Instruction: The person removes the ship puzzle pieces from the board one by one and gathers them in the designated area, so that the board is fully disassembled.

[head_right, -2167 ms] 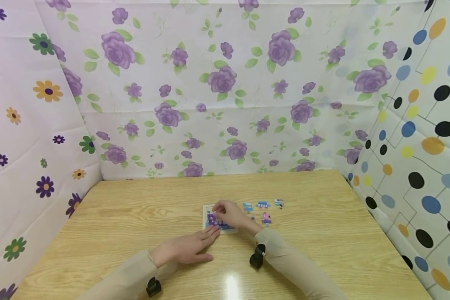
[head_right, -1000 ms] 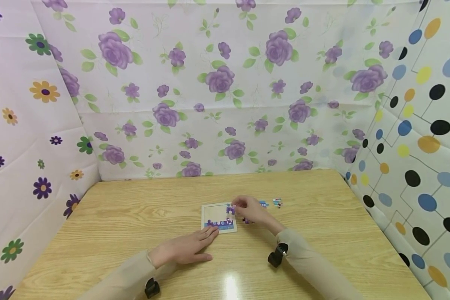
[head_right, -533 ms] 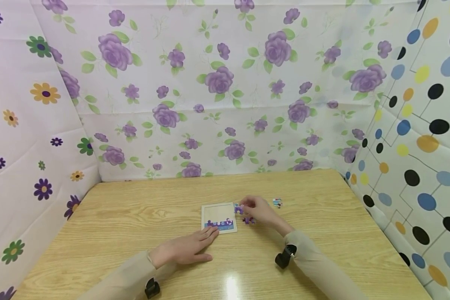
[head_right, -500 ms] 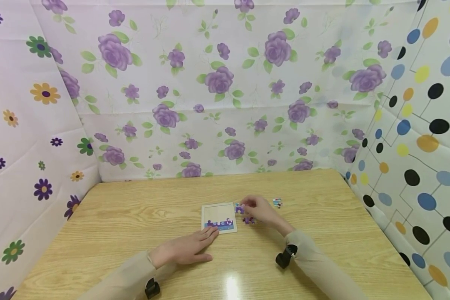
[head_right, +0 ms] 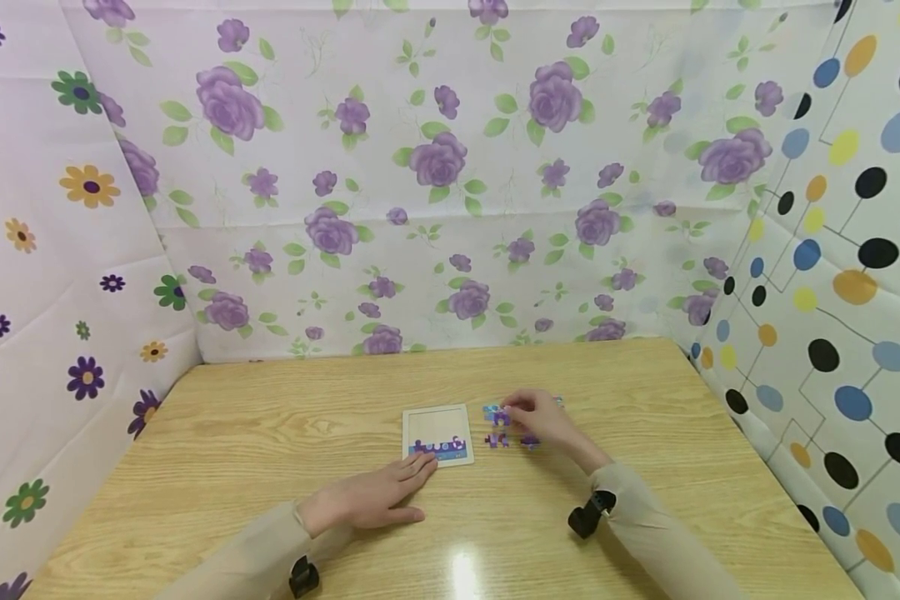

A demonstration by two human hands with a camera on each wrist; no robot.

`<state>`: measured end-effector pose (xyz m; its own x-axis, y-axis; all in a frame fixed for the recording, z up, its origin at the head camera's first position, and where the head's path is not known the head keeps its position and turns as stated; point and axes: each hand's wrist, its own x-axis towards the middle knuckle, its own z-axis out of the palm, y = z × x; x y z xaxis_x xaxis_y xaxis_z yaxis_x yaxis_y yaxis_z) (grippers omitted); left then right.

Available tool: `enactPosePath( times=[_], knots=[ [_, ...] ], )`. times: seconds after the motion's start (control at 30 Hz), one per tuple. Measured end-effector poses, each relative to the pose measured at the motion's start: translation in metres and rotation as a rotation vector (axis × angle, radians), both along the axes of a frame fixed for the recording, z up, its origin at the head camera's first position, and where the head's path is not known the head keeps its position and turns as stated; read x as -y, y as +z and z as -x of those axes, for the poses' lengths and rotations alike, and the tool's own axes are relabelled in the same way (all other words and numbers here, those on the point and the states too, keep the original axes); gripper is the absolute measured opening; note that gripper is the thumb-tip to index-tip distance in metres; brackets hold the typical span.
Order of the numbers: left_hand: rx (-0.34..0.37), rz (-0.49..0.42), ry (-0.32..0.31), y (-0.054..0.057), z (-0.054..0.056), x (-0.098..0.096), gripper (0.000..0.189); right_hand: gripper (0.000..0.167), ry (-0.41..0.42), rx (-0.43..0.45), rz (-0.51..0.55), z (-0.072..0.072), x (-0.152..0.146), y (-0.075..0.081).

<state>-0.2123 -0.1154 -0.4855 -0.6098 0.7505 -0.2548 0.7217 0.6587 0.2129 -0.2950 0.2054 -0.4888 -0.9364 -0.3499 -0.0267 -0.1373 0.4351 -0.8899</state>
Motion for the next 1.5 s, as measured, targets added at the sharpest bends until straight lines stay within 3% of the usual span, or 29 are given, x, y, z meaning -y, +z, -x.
enactPosePath(
  times=[0.27,0.77,0.97,1.5],
  knots=[
    [0.009,-0.012,-0.01,0.001,-0.001,0.0,0.073,0.029,-0.004,0.015,0.036,-0.002,-0.019,0.0],
    [0.033,-0.021,0.001,0.002,-0.002,0.0,0.073,0.027,-0.117,0.052,0.02,-0.008,-0.047,-0.007],
    [0.028,-0.025,0.004,0.0,-0.001,0.0,0.074,0.029,-0.126,0.059,0.033,-0.01,-0.057,-0.006],
    [0.014,-0.037,0.004,-0.003,-0.001,0.002,0.073,0.031,-0.183,0.087,-0.049,-0.014,-0.076,-0.01]
  ],
)
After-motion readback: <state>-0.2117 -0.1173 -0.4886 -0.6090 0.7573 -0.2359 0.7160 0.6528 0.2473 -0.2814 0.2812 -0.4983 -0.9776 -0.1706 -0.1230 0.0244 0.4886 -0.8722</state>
